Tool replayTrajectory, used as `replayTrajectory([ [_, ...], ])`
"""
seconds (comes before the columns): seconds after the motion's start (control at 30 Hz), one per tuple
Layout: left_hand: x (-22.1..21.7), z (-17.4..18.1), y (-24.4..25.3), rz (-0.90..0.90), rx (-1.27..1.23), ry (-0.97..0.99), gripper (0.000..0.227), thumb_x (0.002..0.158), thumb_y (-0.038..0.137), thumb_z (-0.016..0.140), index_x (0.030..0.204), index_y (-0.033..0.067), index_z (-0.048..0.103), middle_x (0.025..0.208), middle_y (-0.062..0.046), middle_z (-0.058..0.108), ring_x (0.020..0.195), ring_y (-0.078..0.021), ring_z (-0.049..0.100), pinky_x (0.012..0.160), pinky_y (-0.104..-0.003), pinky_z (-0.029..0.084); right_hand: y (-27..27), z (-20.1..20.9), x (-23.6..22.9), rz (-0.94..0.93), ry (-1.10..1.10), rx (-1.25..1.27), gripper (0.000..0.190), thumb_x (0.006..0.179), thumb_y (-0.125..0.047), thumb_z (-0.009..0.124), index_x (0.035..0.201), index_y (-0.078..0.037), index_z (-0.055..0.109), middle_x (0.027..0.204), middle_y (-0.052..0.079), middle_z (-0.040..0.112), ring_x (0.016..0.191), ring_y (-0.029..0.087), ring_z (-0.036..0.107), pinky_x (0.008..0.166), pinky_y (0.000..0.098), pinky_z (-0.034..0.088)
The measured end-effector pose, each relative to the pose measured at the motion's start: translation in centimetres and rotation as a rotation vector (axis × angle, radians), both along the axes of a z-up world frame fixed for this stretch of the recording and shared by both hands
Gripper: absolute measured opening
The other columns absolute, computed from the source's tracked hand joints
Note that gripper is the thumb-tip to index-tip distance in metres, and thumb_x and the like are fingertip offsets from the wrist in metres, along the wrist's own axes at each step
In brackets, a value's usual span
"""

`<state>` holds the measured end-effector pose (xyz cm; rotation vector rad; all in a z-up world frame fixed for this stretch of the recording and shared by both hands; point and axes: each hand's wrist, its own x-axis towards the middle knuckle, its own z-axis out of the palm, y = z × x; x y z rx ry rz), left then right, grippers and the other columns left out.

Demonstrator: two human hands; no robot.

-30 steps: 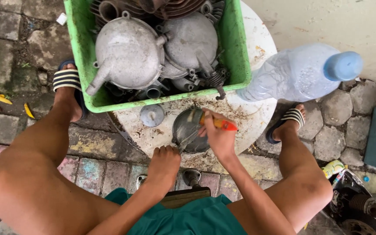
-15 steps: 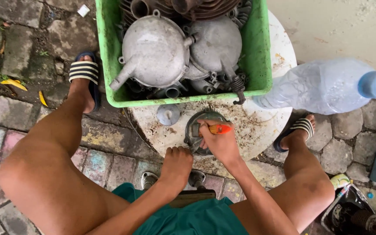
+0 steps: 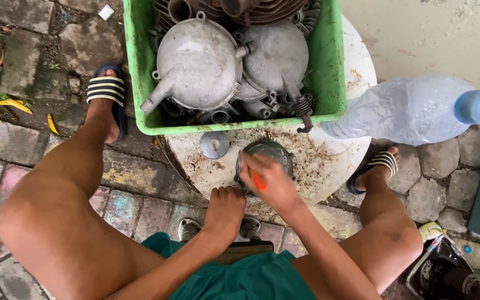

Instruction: Cleaning a metal engine cover using a brush and water from a bottle

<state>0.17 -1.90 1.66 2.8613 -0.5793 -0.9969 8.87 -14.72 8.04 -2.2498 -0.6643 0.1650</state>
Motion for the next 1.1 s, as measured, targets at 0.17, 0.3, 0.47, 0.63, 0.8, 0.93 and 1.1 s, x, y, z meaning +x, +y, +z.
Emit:
replayTrajectory([
  [0.17, 0.4, 0.7, 0.2, -0.029, 0.016, 0.024, 0.027, 0.082, 0.001, 0.075, 0.109, 0.0072, 0.071, 0.107, -0.014, 0.07, 0.097, -0.0298, 0.066, 0.088, -0.043, 0.052, 0.2, 0.6, -0.3, 0.045, 0.137, -0.159, 0.036, 0.102, -0.022, 0.056, 0.086, 0.0, 0.08, 0.115, 0.02, 0.077, 0.101, 0.039, 0.076, 0.063, 0.0383, 0.071],
  [0.3, 0.5, 1.0, 0.1, 0.001, 0.031, 0.092, 0.029, 0.088, -0.002, 0.072, 0.116, 0.0032, 0.068, 0.111, -0.016, 0.069, 0.102, -0.0301, 0.066, 0.095, -0.045, 0.053, 0.1, 1.2, -0.4, 0.055, 0.099, -0.152, 0.024, 0.101, -0.014, 0.057, 0.111, 0.0, 0.073, 0.127, 0.024, 0.07, 0.109, 0.046, 0.071, 0.068, 0.0434, 0.071],
  [0.47, 0.7, 1.0, 0.2, 0.01, 0.011, 0.116, 0.033, 0.084, -0.005, 0.074, 0.116, 0.002, 0.068, 0.108, -0.016, 0.069, 0.101, -0.0306, 0.066, 0.092, -0.045, 0.053, -1.4, 0.0, 1.5, -0.111, 0.028, 0.056, 0.034, 0.101, 0.004, 0.041, 0.08, -0.006, 0.067, 0.06, -0.001, 0.062, 0.036, 0.0, 0.044, 0.023, 0.0135, 0.03],
  [0.63, -0.2, 0.7, 0.6, -0.018, -0.079, -0.182, 0.006, 0.087, 0.003, 0.07, 0.092, 0.0009, 0.073, 0.074, -0.013, 0.067, 0.07, -0.0294, 0.066, 0.074, -0.046, 0.051, -2.0, -2.4, 0.9, -0.597, 0.337, 0.359, 0.023, 0.097, -0.008, 0.06, 0.109, 0.006, 0.075, 0.06, 0.02, 0.069, 0.045, 0.026, 0.068, 0.047, 0.0328, 0.06],
  [0.8, 0.3, 2.4, 0.7, 0.0, -0.087, -0.183, 0.01, 0.085, 0.002, 0.071, 0.094, 0.0003, 0.072, 0.077, -0.013, 0.068, 0.073, -0.0303, 0.068, 0.074, -0.046, 0.051, -1.2, -1.2, 1.6, -0.667, 0.321, 0.289, 0.034, 0.093, -0.011, 0.062, 0.06, -0.007, 0.071, 0.039, 0.009, 0.06, 0.033, 0.015, 0.061, 0.041, 0.0218, 0.051],
  [0.93, -0.4, 0.6, 0.6, -0.019, -0.016, -0.156, 0.015, 0.083, 0.0, 0.072, 0.097, 0.002, 0.071, 0.084, -0.014, 0.068, 0.078, -0.0301, 0.067, 0.077, -0.044, 0.053, -1.7, -0.7, 1.4, -0.639, 0.168, 0.207, 0.023, 0.1, -0.009, 0.058, 0.105, 0.007, 0.074, 0.059, 0.018, 0.069, 0.048, 0.027, 0.069, 0.041, 0.032, 0.057],
  [1.1, -0.1, 1.2, 0.6, -0.033, 0.037, -0.037, 0.037, 0.078, 0.002, 0.082, 0.112, 0.0005, 0.069, 0.1, -0.015, 0.07, 0.092, -0.0283, 0.067, 0.085, -0.041, 0.056, -3.5, -0.4, 1.3, -0.672, 0.497, 0.271, 0.024, 0.103, -0.005, 0.054, 0.114, 0.007, 0.073, 0.062, 0.016, 0.073, 0.041, 0.018, 0.068, 0.034, 0.0208, 0.058],
])
